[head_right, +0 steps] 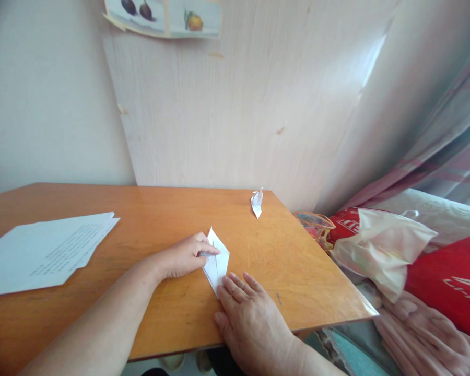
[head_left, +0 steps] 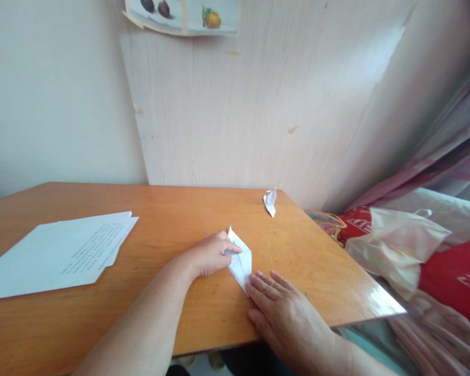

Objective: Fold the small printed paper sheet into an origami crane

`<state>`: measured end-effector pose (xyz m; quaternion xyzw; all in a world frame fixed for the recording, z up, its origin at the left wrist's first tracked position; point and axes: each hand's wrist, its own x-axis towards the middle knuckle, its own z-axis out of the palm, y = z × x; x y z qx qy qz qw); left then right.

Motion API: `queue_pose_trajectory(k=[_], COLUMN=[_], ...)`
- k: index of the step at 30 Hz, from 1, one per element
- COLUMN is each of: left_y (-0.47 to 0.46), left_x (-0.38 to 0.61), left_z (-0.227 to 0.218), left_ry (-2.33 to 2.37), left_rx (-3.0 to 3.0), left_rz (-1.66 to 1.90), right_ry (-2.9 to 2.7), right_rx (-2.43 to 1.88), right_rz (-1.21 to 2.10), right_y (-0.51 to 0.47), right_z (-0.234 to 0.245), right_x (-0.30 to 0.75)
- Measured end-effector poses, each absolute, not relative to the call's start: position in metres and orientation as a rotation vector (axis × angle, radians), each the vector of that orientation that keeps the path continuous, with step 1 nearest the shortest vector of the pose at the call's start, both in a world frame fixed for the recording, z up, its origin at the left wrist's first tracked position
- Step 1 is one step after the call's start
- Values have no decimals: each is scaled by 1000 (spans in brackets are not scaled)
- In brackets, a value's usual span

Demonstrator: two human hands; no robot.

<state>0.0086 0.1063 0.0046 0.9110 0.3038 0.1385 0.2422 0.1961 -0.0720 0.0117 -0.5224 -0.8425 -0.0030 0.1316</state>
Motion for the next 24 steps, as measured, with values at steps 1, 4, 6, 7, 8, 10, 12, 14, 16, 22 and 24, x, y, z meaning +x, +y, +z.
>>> queue_pose_trajectory(k=[1,4,6,7,8,10,12,14,16,22,24], left_y=[107,107,106,105,103,100,98,95,94,94,95], left_x=[8,8,8,8,8,8,8,9,10,10,8], left_z=[4,3,4,5,6,9,11,13,15,19,20], left_ry=[830,848,872,883,895,922,946,960,962,1130,1235], left_rx=[2496,2496,2471,2453,2433,2390,2346,2306,2280,2374,2403], left_rz=[390,418,440,453,466,485,486,482,479,532,513], right_ry=[-2439,-2408,-2349,-2314,-2290,-2256,-2220,-2183,-2197,-2281,-2269], right_rx=[-1501,-1419,-1390,-1395,-1403,-1412,-1421,-1452,-1487,-1742,-1778], right_rz=[31,166,271,314,344,364,355,310,294,418,425], right_y=[-75,-82,-82,-81,-79,-71,-58,-41,-21,45,61], right_z=[14,22,29,32,35,39,42,44,46,52,49], right_x=[198,205,211,215,218,226,232,237,240,235,230])
